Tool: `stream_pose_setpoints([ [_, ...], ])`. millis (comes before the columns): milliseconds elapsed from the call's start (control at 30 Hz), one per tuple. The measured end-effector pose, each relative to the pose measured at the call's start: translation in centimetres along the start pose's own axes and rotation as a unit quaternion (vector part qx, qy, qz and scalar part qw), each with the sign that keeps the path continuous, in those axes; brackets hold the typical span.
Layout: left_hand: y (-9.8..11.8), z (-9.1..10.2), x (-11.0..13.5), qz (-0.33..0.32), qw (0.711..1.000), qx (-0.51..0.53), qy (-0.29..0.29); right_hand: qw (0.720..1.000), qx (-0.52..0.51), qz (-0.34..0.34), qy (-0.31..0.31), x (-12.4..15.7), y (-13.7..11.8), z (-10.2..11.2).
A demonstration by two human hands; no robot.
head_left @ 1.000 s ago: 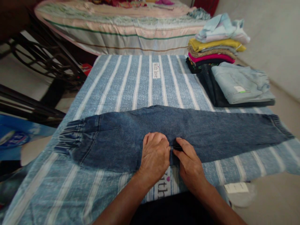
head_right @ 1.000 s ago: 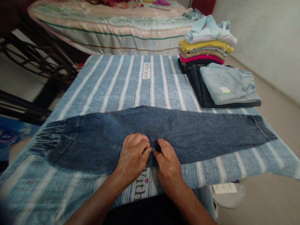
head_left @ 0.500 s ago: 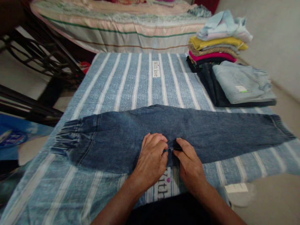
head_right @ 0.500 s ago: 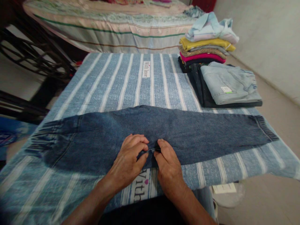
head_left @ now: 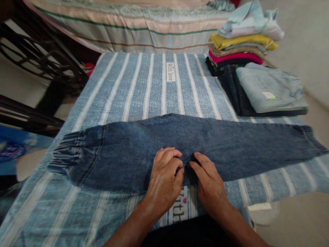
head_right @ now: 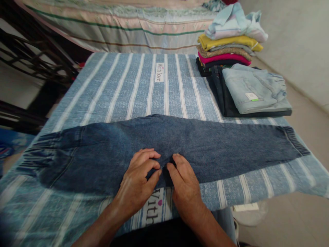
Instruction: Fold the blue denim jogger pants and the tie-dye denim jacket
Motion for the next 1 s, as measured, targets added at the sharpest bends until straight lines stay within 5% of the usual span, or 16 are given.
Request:
stream_pose_setpoints([
  [1000, -0.79, -0.06, 0.24, 0.034, 0.999, 0.037, -0.014, 1.0, -0.004, 0.015, -0.008, 0.02, -0.36, 0.33],
])
Point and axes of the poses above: each hand's wrist, its own x-axis away from the middle knuckle, its own z-axis out of the back of the hand, y = z × x, the point moved 10 cm from there along -x, towards the middle knuckle, and after that the axes turned 13 degrees about -y, right-handed, at the moved point
